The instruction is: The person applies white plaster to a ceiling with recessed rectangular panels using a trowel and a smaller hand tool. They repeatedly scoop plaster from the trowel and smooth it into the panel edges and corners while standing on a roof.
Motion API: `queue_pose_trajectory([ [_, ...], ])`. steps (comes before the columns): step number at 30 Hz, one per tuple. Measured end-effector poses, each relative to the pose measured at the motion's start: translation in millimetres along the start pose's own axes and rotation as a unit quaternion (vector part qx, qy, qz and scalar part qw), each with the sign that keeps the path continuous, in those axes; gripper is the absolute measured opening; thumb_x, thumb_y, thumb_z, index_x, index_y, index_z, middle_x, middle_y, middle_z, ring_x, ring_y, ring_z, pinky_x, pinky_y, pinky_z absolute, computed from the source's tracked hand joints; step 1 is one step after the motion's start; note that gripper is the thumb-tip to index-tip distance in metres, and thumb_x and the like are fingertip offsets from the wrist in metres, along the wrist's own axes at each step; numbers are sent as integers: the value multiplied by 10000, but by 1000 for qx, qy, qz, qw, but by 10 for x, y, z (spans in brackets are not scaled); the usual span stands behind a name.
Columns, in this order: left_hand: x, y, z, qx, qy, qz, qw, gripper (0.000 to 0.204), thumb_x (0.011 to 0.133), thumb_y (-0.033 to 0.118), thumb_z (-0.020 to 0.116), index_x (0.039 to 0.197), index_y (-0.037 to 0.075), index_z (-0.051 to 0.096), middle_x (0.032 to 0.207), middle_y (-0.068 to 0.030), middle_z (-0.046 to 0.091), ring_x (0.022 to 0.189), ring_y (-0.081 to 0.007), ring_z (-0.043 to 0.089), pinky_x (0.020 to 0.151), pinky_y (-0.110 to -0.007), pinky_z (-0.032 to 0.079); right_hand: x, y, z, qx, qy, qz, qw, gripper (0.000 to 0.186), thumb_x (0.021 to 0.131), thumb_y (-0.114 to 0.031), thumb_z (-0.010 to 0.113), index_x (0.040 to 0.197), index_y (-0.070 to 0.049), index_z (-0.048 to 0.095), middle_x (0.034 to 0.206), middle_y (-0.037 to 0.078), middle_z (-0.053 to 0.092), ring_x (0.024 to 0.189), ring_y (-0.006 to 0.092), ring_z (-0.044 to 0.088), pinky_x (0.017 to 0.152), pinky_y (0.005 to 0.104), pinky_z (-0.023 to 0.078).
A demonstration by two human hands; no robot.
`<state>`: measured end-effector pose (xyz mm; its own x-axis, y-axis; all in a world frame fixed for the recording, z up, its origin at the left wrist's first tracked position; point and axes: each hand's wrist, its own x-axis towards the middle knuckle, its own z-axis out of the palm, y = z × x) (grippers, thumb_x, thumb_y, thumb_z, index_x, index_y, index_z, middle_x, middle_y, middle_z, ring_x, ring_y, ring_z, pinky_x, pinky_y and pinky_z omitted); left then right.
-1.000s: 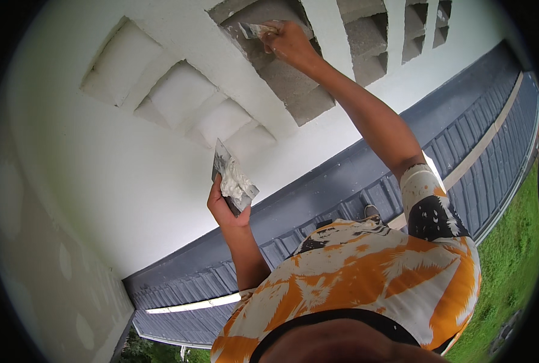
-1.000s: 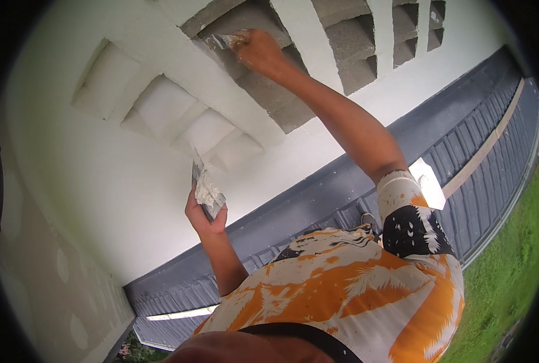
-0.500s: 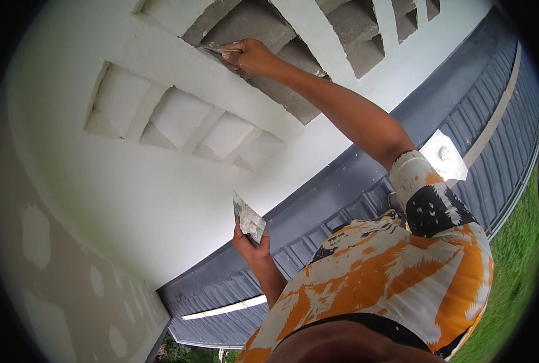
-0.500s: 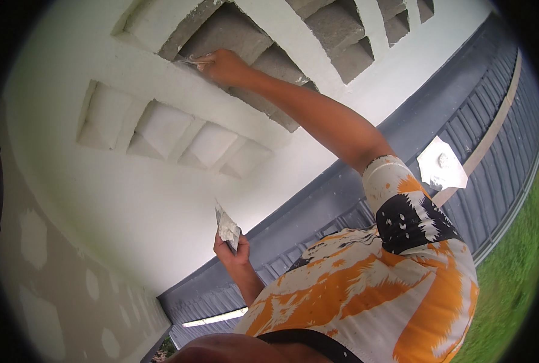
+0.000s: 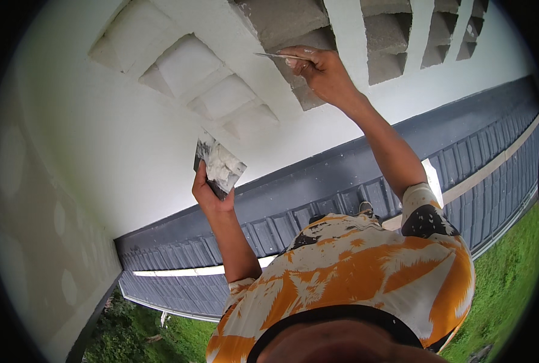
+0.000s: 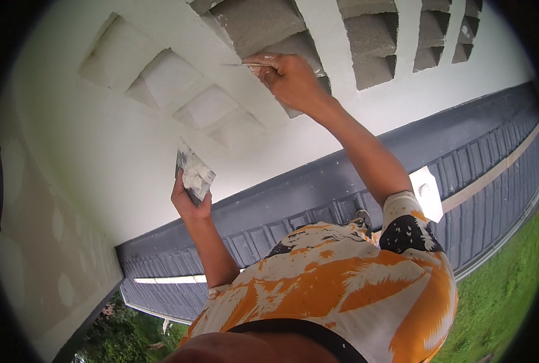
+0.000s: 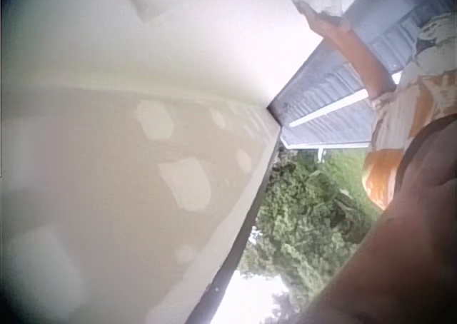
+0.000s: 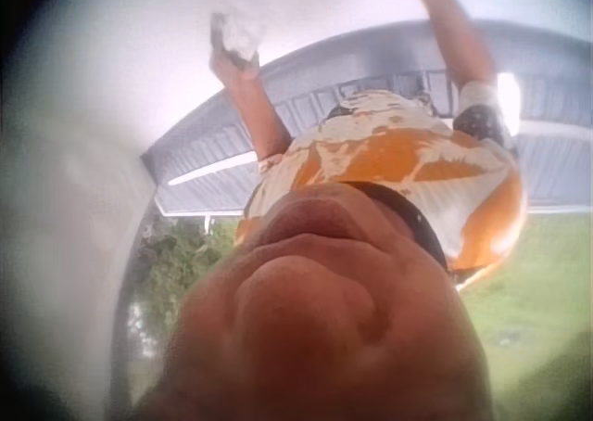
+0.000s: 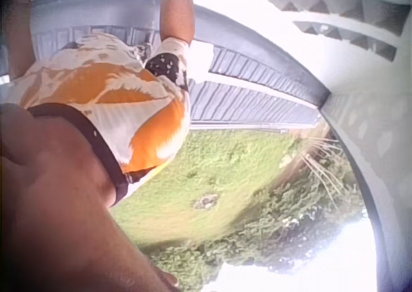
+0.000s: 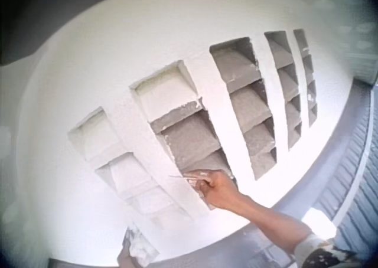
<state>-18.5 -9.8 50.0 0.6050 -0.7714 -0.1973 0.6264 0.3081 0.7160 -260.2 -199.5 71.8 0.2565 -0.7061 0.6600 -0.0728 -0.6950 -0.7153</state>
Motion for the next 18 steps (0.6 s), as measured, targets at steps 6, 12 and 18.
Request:
queue_pose_trajectory([
  [6, 188, 89, 388, 55, -104, 53, 992, 296, 917, 36, 570, 1198, -57, 557, 1110, -149, 649, 959, -246, 675, 839, -379, 579, -263, -781, -226, -229, -188, -232, 926, 365, 751, 18, 659, 1057, -164, 734, 779, 22, 664, 676, 236, 662, 567, 361, 506],
  [12, 199, 21, 527, 119, -144, 52, 981, 313, 913, 52, 570, 1196, -81, 550, 1098, -147, 644, 942, -238, 672, 836, -362, 566, -343, -911, -122, -297, -241, -252, 889, 403, 688, 19, 661, 1031, -176, 740, 701, 13, 615, 620, 206, 638, 512, 349, 466],
  [18, 273, -35, 585, 135, -123, 49, 982, 330, 901, 42, 575, 1202, -90, 539, 1106, -156, 639, 943, -250, 670, 837, -374, 566, -278, -813, -208, -206, -167, -201, 943, 432, 670, 59, 630, 1022, -163, 747, 782, 26, 668, 668, 234, 660, 541, 357, 479],
])
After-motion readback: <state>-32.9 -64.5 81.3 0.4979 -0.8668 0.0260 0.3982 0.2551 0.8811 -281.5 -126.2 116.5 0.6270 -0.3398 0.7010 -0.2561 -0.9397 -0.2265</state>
